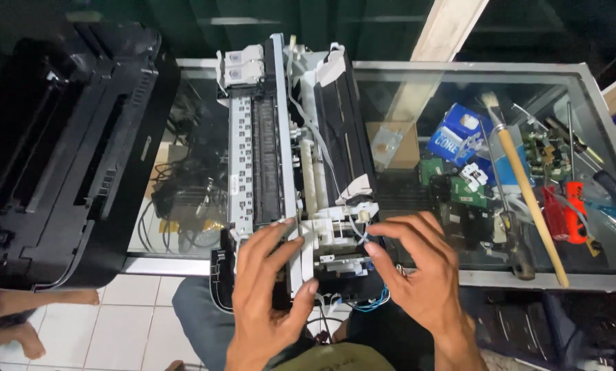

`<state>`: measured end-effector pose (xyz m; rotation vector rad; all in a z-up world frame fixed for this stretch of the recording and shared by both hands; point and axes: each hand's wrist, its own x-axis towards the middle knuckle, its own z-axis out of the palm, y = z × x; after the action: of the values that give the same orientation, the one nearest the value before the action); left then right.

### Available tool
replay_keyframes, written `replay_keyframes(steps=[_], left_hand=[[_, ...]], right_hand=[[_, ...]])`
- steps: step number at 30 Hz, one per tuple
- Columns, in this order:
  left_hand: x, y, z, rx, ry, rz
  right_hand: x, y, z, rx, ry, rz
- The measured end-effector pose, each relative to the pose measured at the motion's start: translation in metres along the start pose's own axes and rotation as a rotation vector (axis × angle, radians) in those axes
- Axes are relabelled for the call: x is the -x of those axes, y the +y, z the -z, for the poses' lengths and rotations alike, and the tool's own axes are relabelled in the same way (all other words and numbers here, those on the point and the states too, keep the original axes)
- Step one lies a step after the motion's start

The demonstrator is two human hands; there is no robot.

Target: The person works on the internal mechanism of a disassembled printer, using a white cloth to wipe components and a screwdriver to adjust parts. They handle wires and a small green circuit board, placing the board onto the printer's internal assembly.

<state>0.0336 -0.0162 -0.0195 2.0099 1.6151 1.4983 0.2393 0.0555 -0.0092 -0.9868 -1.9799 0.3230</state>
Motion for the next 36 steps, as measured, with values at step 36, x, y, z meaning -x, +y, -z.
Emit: replay_keyframes(steps=[36], left_hand=[[-0.030,0.119,-0.145,0.155,0.006,-0.184]], right_hand=[[0.060,0.055,0.058,-0.064,0.182,-0.322]])
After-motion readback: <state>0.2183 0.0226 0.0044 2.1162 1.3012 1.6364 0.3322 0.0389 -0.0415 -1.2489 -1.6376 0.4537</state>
